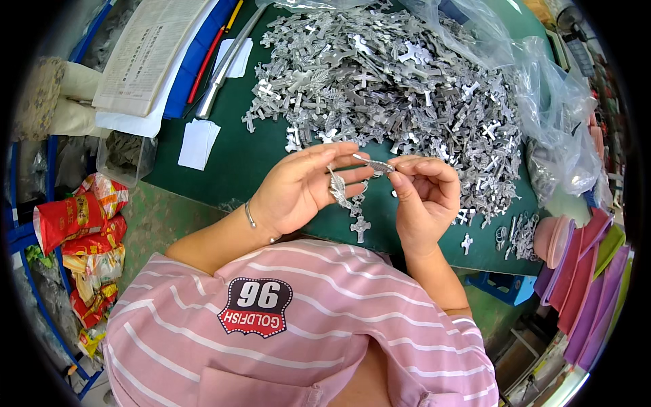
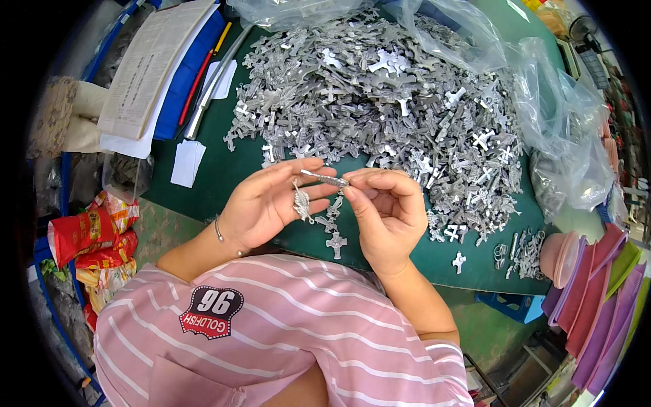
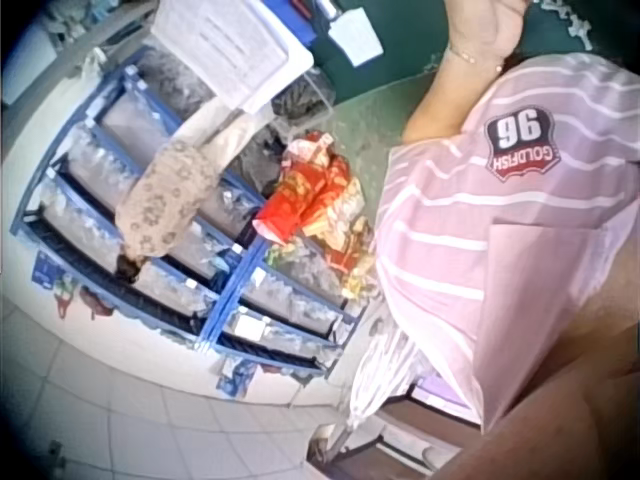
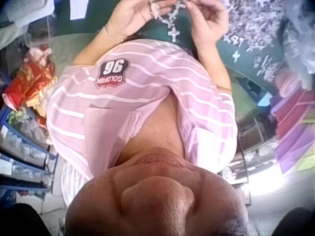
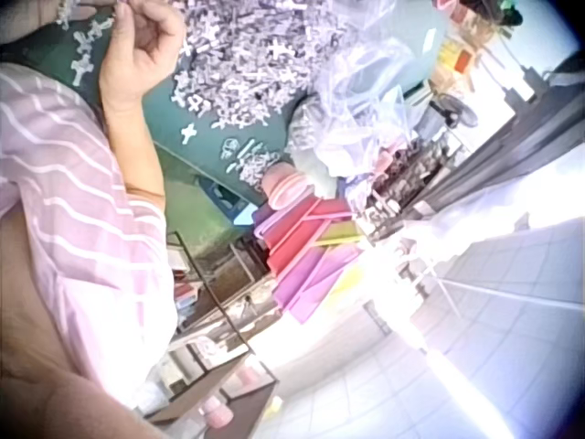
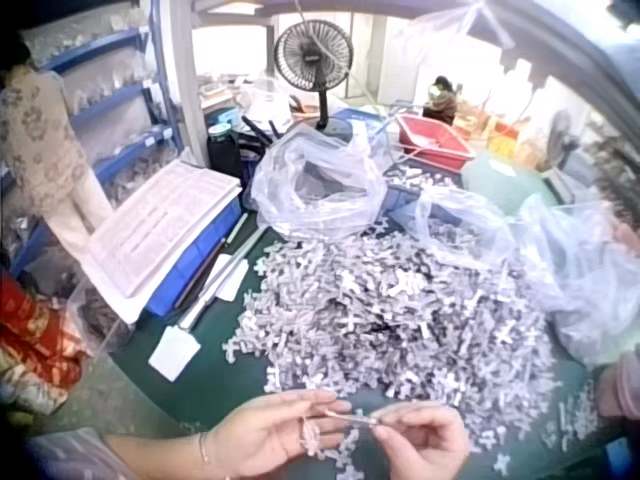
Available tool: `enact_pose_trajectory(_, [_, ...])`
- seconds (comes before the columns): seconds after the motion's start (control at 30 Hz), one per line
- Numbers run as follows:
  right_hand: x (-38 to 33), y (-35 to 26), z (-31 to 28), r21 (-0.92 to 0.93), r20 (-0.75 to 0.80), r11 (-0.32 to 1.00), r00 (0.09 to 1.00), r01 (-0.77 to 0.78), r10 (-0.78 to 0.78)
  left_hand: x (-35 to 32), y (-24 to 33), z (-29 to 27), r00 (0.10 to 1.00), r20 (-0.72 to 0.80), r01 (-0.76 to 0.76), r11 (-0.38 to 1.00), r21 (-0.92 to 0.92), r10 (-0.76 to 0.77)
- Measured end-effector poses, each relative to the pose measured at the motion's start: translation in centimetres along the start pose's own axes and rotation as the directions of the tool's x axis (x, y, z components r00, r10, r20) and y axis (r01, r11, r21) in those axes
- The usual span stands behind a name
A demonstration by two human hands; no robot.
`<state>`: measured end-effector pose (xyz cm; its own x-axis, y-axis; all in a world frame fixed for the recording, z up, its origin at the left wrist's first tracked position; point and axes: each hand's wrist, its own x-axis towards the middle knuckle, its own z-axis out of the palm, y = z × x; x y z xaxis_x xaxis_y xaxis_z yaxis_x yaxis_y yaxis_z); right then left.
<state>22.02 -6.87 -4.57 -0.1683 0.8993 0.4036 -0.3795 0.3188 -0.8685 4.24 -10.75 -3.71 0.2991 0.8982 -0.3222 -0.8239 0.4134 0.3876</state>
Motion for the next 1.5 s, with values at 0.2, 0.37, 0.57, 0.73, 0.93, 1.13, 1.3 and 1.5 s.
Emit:
enact_pose_trajectory(0.2, [-0.4, -0.2, 0.3, 0.068, -0.036, 0.988, 0.989, -0.139, 0.141, -0.2, -0.4, -0.1, 0.994, -0.013, -0.097, 0.953, 0.287, 0.105])
enact_pose_trajectory(0.37, [-0.5, -0.5, 0.3, 0.059, -0.031, 0.948, 0.949, -0.312, 0.314, -0.5, -0.6, 0.7, 0.975, -0.073, -0.164, 0.903, 0.398, 0.209])
enact_pose_trajectory(0.57, [-0.2, -0.5, -0.1, 0.224, -0.06, 0.83, 0.843, -0.511, 0.535, 0.1, -0.6, 0.6, 0.955, -0.211, -0.13, 0.934, 0.333, 0.208])
enact_pose_trajectory(0.73, [-0.2, -0.8, 0.0, 0.245, -0.003, 0.772, 0.796, -0.586, 0.605, 0.0, -0.6, 0.4, 0.956, -0.223, -0.118, 0.947, 0.3, 0.19])
enact_pose_trajectory(0.93, [-0.6, -0.4, 0.3, -0.194, -0.035, 0.918, 0.938, -0.346, 0.346, 0.6, -1.1, -0.1, 0.965, -0.168, -0.156, 0.957, 0.245, 0.2])
enact_pose_trajectory(1.13, [0.3, 0.1, 0.9, -0.571, 0.401, 0.75, 0.91, 0.335, -0.102, 1.1, -0.8, -1.4, 1.0, -0.021, -0.015, 0.979, -0.205, 0.011])
enact_pose_trajectory(1.3, [-0.1, -0.2, 1.1, -0.648, 0.314, 0.74, 0.948, 0.18, 0.044, 1.1, -0.9, -0.9, 0.997, -0.012, -0.079, 0.97, -0.231, 0.079])
enact_pose_trajectory(1.5, [-1.1, 0.3, 0.8, -0.636, 0.255, 0.771, 0.941, -0.012, 0.224, 1.1, -0.6, -0.7, 0.983, -0.032, -0.184, 0.953, -0.241, 0.181])
